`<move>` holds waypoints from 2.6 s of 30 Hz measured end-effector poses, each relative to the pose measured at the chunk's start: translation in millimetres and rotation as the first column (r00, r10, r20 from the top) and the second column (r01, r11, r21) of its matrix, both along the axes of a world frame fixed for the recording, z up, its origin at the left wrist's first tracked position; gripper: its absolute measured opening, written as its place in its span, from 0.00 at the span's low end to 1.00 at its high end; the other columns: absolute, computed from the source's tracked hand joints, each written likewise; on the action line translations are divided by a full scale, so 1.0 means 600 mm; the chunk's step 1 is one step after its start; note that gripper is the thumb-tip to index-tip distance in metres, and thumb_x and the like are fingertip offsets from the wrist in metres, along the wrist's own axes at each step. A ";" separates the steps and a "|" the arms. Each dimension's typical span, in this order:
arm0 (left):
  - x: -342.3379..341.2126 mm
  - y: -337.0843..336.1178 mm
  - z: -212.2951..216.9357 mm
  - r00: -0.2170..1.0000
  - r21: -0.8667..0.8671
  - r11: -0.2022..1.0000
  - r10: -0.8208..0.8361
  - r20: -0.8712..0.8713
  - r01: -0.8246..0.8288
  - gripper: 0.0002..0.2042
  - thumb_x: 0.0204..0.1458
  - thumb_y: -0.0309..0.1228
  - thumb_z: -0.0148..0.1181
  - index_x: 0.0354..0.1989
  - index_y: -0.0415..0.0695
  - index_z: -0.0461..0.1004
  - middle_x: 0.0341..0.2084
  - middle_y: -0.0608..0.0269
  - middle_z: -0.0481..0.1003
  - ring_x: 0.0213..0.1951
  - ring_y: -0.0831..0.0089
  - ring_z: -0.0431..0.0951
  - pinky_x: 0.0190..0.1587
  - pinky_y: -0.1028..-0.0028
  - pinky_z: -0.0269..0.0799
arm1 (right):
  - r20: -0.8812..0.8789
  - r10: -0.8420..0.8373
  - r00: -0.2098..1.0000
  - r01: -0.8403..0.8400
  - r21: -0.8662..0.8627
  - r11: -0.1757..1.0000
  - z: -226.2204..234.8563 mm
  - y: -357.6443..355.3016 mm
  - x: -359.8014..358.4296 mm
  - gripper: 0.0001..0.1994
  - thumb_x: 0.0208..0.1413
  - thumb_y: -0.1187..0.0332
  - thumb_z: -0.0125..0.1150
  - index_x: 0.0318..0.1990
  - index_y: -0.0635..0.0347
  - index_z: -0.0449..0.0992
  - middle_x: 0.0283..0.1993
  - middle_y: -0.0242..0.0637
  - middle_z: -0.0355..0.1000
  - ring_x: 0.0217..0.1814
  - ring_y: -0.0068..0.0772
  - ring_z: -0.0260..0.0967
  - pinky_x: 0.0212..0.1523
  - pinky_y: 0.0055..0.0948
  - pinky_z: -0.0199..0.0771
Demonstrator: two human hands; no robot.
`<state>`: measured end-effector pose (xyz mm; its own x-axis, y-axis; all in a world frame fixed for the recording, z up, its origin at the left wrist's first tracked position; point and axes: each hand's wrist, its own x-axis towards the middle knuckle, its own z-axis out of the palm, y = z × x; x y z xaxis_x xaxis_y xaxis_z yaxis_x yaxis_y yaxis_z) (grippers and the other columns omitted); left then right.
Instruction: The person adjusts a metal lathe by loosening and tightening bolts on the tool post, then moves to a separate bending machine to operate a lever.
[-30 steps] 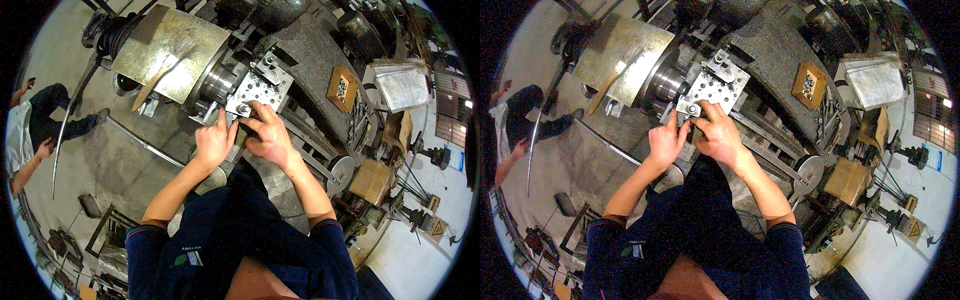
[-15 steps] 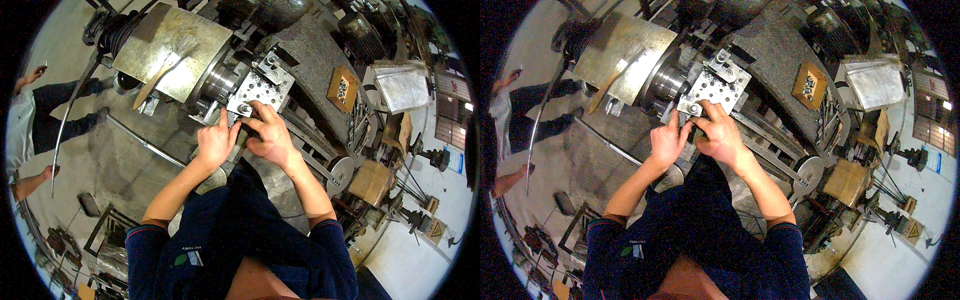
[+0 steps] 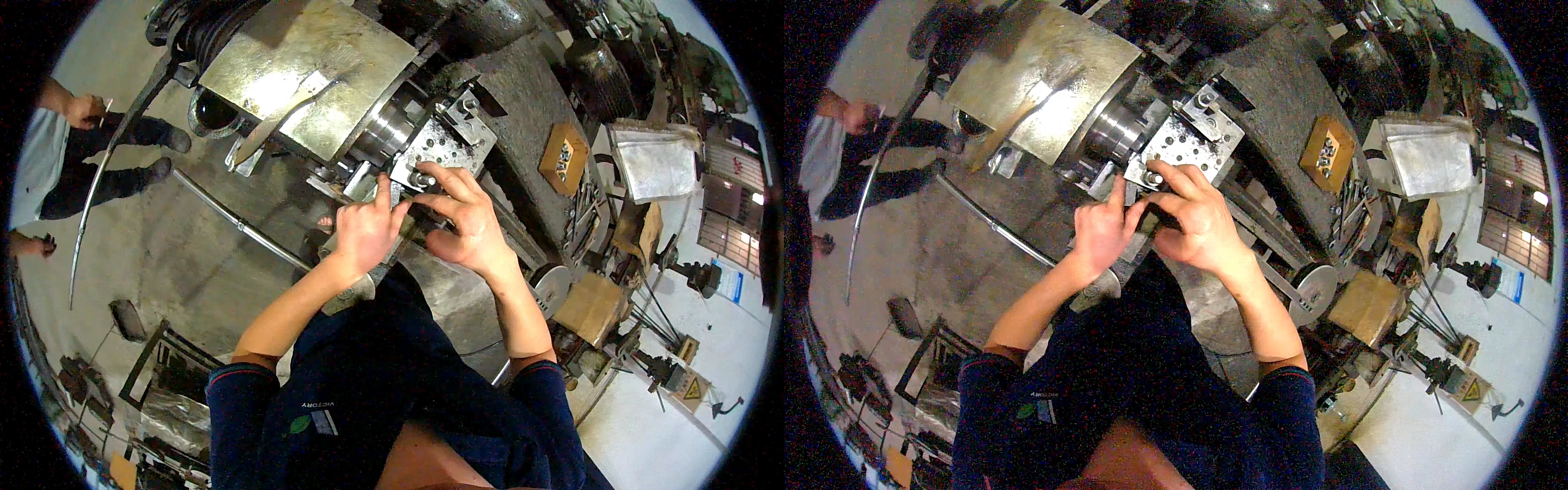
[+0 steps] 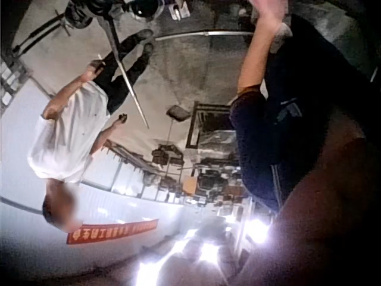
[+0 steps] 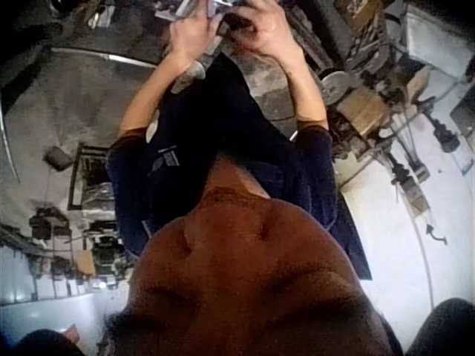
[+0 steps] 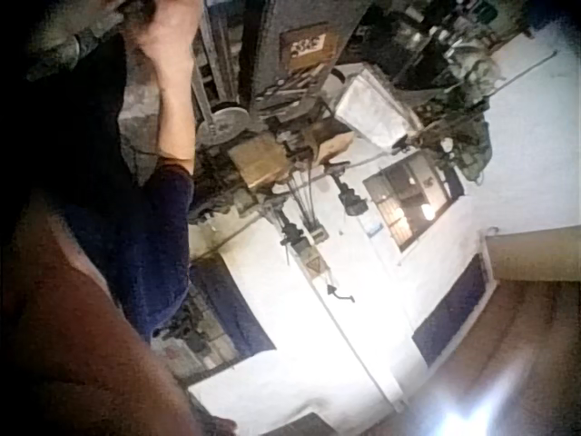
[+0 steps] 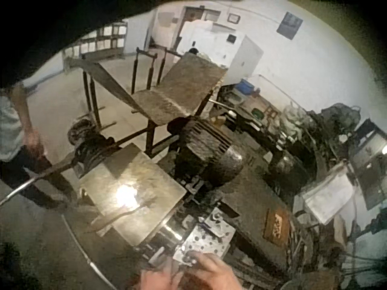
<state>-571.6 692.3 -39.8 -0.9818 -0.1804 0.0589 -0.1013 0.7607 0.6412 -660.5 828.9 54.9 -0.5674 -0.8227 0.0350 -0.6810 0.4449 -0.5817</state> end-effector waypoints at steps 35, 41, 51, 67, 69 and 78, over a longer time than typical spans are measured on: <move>-0.001 -0.003 -0.019 0.999 -0.004 1.000 -0.018 -0.035 0.017 0.27 0.51 0.45 0.55 0.49 0.31 0.67 0.07 0.53 0.68 0.11 0.56 0.72 0.16 0.62 0.67 | -0.106 -0.287 0.952 0.274 -0.120 0.954 -0.037 -0.022 0.049 0.23 0.26 0.75 0.61 0.39 0.67 0.75 0.42 0.49 0.65 0.40 0.47 0.64 0.42 0.37 0.68; 0.000 -0.004 -0.019 0.999 0.000 1.000 -0.010 -0.051 0.010 0.27 0.52 0.45 0.55 0.49 0.31 0.67 0.07 0.53 0.68 0.11 0.57 0.71 0.16 0.62 0.67 | -0.062 -0.185 0.981 0.182 -0.048 0.982 -0.008 0.005 0.066 0.22 0.25 0.74 0.62 0.38 0.62 0.75 0.37 0.41 0.66 0.40 0.44 0.63 0.39 0.36 0.68; -0.001 -0.003 -0.010 0.998 -0.044 0.999 -0.025 -0.050 0.023 0.28 0.53 0.46 0.54 0.50 0.30 0.66 0.08 0.56 0.70 0.12 0.59 0.73 0.16 0.63 0.68 | 0.022 -0.070 0.997 0.070 -0.032 0.997 -0.023 0.000 0.005 0.21 0.25 0.74 0.60 0.37 0.65 0.77 0.52 0.47 0.66 0.50 0.49 0.63 0.50 0.38 0.66; 0.002 -0.005 -0.008 0.998 0.026 1.000 -0.019 0.057 0.017 0.29 0.53 0.48 0.52 0.53 0.33 0.64 0.09 0.52 0.70 0.14 0.55 0.74 0.18 0.61 0.69 | -0.003 -0.060 0.998 0.060 0.065 0.996 -0.003 -0.003 0.012 0.22 0.25 0.76 0.57 0.37 0.65 0.77 0.54 0.47 0.65 0.51 0.47 0.65 0.49 0.36 0.67; 0.004 -0.004 -0.015 0.999 0.024 1.000 -0.012 0.030 0.012 0.29 0.53 0.48 0.51 0.53 0.33 0.64 0.08 0.53 0.70 0.13 0.57 0.74 0.18 0.62 0.69 | -0.025 -0.059 0.998 0.061 0.082 0.995 -0.009 -0.005 0.009 0.23 0.25 0.76 0.57 0.39 0.64 0.77 0.54 0.48 0.65 0.51 0.48 0.64 0.50 0.36 0.67; 0.009 -0.010 -0.009 0.999 0.123 0.992 -0.019 -0.040 0.024 0.27 0.51 0.42 0.55 0.50 0.29 0.66 0.09 0.56 0.71 0.14 0.60 0.74 0.19 0.64 0.69 | -0.261 -0.087 0.961 0.130 0.149 0.980 -0.015 -0.033 0.040 0.25 0.27 0.71 0.58 0.43 0.64 0.75 0.43 0.53 0.67 0.42 0.51 0.64 0.43 0.41 0.68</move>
<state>-566.2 686.5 -45.0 -0.9830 -0.1674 0.0751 -0.0594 0.6776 0.7331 -636.4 809.2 45.7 -0.6434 -0.7632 0.0592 -0.7385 0.5986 -0.3104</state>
